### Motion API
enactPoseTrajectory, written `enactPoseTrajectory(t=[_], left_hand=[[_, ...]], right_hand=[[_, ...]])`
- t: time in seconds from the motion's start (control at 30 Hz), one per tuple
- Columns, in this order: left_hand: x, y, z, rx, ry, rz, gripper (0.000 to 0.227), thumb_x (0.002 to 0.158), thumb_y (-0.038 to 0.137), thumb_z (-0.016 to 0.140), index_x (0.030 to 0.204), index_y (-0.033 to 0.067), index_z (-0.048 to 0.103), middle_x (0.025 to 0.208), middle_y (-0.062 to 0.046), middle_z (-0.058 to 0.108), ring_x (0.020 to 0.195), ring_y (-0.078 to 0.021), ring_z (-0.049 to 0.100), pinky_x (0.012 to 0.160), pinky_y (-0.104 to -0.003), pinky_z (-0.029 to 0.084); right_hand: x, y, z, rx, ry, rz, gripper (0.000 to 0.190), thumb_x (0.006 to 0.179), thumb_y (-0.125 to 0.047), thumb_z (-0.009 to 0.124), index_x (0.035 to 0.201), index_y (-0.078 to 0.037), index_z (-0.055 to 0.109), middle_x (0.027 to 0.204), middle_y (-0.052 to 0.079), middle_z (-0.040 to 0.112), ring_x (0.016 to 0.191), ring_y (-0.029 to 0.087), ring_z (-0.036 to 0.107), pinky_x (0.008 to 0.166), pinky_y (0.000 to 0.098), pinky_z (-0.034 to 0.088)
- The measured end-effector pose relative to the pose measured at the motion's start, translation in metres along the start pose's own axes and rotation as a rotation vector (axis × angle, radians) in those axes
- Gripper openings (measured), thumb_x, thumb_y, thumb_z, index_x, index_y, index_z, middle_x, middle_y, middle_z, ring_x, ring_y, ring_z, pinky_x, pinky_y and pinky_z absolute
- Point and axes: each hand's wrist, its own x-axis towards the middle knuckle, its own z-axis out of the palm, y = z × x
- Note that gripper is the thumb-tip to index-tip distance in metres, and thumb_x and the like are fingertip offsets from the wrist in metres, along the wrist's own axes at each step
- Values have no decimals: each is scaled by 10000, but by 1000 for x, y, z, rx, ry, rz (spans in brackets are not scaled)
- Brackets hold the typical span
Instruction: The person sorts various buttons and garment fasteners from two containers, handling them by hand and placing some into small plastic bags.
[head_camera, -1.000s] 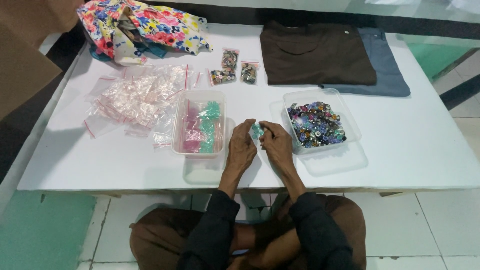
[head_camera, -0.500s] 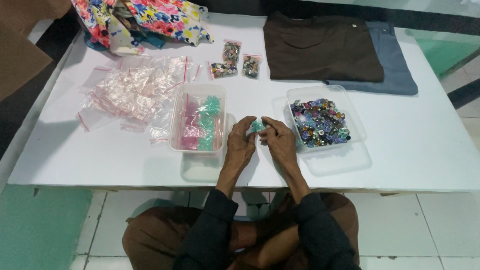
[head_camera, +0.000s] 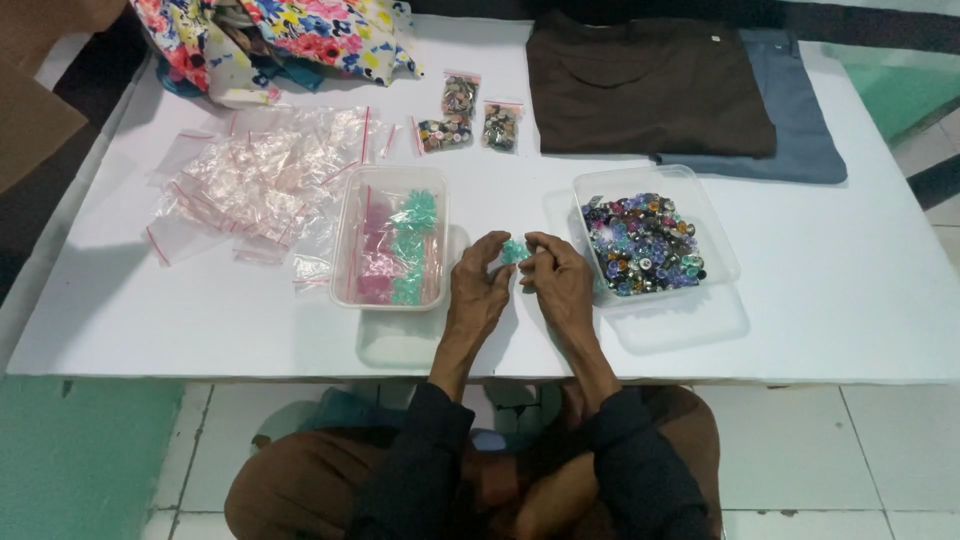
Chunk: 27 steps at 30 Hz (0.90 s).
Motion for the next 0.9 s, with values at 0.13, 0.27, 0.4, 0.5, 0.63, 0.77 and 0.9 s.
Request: enactPoseTrajectory(t=[0.13, 0.27, 0.4, 0.5, 0.63, 0.77, 0.9], left_hand=[[1, 4, -1, -60, 0, -38, 471, 909, -98, 657, 1360, 21, 587, 1323, -235, 620, 1240, -415, 609, 1087, -494, 507], [3, -2, 2, -53, -2, -35, 421, 934, -111, 606, 1327, 39, 616, 1273, -212, 651, 1184, -388, 648, 1040, -475, 548], [3, 6, -1, -54, 0, -58, 428, 937, -104, 590, 1338, 43, 602, 1233, -205, 660, 1177, -375, 659, 1036, -488, 550], [3, 7, -1, -84, 10, -47, 420, 928, -123, 589, 1335, -19, 589, 1300, -245, 625, 1227, -398, 626, 1070, -472, 527], [3, 8, -3, -92, 2, -59, 423, 920, -128, 594, 1335, -42, 581, 1303, -262, 618, 1233, -414, 618, 1071, -479, 525], [5, 6, -3, -74, -1, -62, 425, 913, -137, 592, 1326, -42, 587, 1304, -254, 619, 1237, -404, 618, 1080, -467, 523], [3, -6, 0, -127, 13, -50, 431, 915, -138, 578, 1330, -22, 591, 1326, -234, 610, 1259, -394, 605, 1093, -458, 515]], right_hand=[[1, 2, 2, -15, 9, 5, 338, 973, -102, 474, 1155, -23, 748, 861, 207, 747, 674, 247, 747, 577, 344, 639], [-2, -2, 1, -22, -8, 12, 334, 964, -97, 500, 1170, -8, 747, 906, 239, 753, 711, 265, 754, 606, 355, 644], [-1, -5, 3, 25, 22, 11, 335, 966, -93, 509, 1194, -3, 737, 903, 235, 754, 692, 256, 747, 603, 350, 648], [-1, -6, 2, 13, 26, 15, 345, 972, -98, 487, 1201, -9, 728, 941, 225, 753, 682, 235, 738, 604, 343, 641], [-1, -10, 3, -3, 32, 24, 342, 978, -90, 478, 1197, -10, 729, 930, 217, 754, 675, 239, 743, 589, 359, 640], [2, -4, 3, -17, 27, 31, 330, 982, -98, 486, 1175, -16, 741, 927, 203, 760, 683, 228, 744, 600, 344, 640], [1, 0, 3, -12, 26, 22, 333, 984, -88, 483, 1184, -17, 739, 916, 203, 759, 690, 226, 740, 609, 354, 642]])
